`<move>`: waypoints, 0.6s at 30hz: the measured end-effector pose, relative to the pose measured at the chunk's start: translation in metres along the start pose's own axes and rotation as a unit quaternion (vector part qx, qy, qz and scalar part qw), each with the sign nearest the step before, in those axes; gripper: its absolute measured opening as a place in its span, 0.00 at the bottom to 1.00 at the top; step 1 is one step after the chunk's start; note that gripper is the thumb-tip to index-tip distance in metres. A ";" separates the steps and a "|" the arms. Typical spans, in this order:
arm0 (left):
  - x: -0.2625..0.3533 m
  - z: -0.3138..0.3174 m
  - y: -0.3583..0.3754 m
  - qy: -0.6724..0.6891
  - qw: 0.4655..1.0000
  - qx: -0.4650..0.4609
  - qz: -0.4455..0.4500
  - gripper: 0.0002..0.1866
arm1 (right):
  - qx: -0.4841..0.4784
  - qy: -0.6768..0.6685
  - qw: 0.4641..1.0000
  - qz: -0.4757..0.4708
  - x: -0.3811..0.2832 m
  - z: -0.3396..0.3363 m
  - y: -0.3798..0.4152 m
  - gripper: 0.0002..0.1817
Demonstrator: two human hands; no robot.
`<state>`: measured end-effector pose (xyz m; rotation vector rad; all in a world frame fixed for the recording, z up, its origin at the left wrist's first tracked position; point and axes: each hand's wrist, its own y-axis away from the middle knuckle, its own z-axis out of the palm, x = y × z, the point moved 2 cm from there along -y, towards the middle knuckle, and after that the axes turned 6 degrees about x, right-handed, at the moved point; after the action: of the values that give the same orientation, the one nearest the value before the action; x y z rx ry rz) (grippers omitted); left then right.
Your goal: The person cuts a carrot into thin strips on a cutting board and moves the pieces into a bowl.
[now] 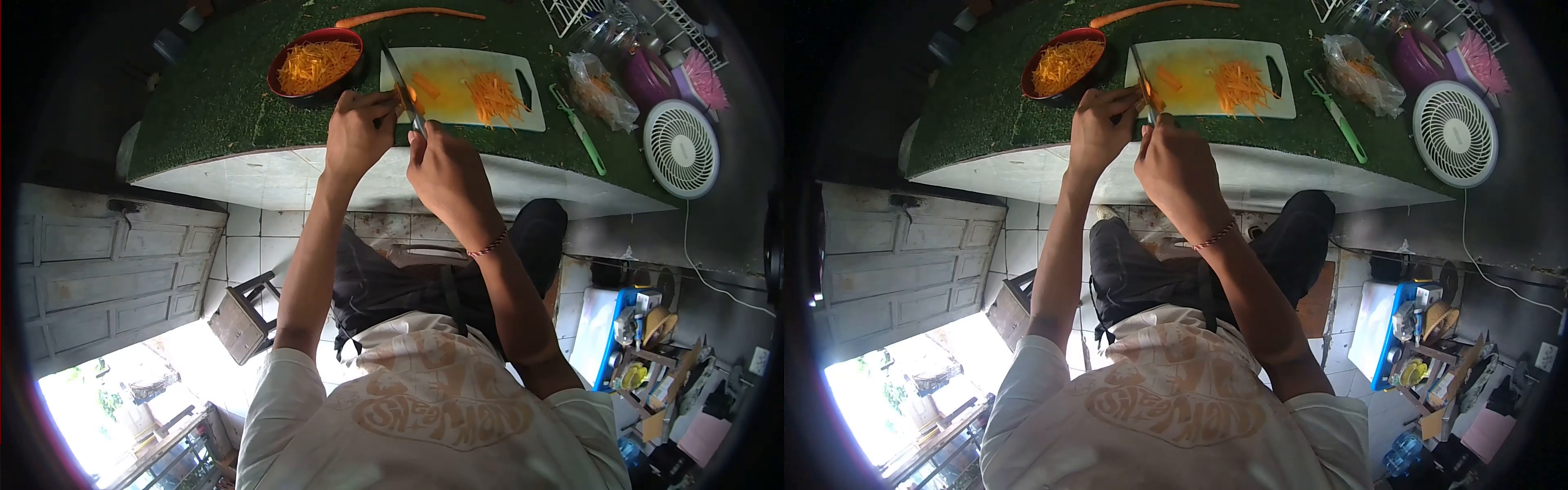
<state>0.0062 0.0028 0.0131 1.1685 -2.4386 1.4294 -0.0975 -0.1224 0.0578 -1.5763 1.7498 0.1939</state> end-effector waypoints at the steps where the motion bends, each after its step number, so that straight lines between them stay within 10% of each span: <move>1: 0.000 0.000 0.000 0.003 1.000 0.001 0.000 0.07 | 0.005 -0.003 1.000 -0.004 -0.001 -0.001 -0.002 0.13; 18: 0.004 0.003 0.006 -0.024 0.999 0.005 0.040 0.12 | -0.135 -0.015 0.988 0.070 0.017 -0.051 0.000 0.17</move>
<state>-0.0001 0.0001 0.0090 1.1330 -2.5402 1.4527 -0.1186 -0.1652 0.0829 -1.6273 1.8720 0.5422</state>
